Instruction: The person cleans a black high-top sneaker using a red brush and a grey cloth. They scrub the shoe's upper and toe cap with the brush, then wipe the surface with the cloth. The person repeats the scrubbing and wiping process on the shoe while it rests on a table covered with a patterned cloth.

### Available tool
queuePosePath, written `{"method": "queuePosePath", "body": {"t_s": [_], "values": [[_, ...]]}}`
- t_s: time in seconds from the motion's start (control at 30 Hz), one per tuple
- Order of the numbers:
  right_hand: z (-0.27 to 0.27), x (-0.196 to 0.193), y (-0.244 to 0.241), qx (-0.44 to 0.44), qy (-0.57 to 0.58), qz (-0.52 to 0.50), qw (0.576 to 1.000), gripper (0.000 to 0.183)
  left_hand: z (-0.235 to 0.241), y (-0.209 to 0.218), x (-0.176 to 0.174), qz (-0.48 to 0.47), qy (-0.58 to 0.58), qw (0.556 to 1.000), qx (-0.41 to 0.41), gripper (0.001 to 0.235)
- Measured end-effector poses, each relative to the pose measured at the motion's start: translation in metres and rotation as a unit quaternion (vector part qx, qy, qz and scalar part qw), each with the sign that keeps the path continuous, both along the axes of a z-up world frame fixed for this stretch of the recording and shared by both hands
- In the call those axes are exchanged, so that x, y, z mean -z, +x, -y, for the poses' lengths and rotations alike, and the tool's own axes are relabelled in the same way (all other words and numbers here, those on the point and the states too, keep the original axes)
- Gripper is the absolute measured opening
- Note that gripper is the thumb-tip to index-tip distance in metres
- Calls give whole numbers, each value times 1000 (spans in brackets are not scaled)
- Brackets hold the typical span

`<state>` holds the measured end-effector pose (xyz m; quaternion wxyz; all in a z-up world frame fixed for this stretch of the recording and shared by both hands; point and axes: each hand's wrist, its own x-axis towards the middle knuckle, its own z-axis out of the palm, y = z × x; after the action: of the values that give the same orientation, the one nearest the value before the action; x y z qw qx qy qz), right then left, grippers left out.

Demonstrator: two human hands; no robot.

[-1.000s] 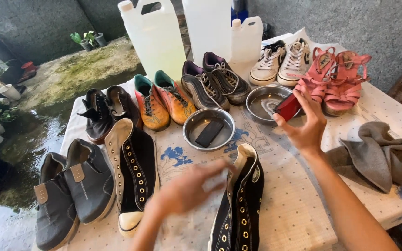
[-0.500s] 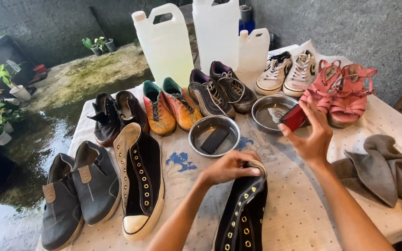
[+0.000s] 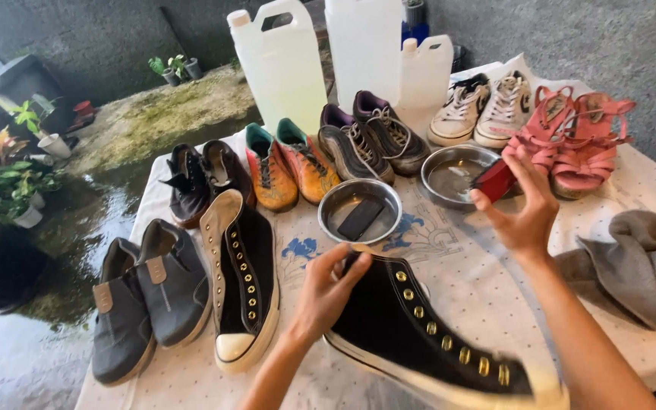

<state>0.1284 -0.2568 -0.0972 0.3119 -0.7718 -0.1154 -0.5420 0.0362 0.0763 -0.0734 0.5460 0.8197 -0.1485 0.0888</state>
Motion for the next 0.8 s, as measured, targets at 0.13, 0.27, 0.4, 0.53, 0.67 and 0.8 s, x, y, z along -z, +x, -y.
{"method": "queuePosePath", "body": {"t_s": [0.13, 0.27, 0.4, 0.53, 0.67, 0.8], "values": [[-12, -17, -18, -24, -34, -2, 999, 67, 4, -51, -30, -153, -171, 973, 16, 33], [-12, -16, -16, -37, -47, 0, 998, 68, 1, -64, -29, -348, -235, 902, -99, 35], [-13, -15, -15, -42, -50, -2, 998, 69, -1, -67, -42, -446, -312, 833, -101, 67], [-13, -14, -14, -55, -62, 2, 997, 69, -7, -61, -18, -417, -256, 870, -64, 92], [-19, -13, -16, -43, -33, -58, 997, 71, -6, -67, -14, -389, -304, 865, -86, 49], [-20, -4, -4, -29, -22, -102, 994, 68, -12, -61, 18, -308, -413, 856, -43, 25]]}}
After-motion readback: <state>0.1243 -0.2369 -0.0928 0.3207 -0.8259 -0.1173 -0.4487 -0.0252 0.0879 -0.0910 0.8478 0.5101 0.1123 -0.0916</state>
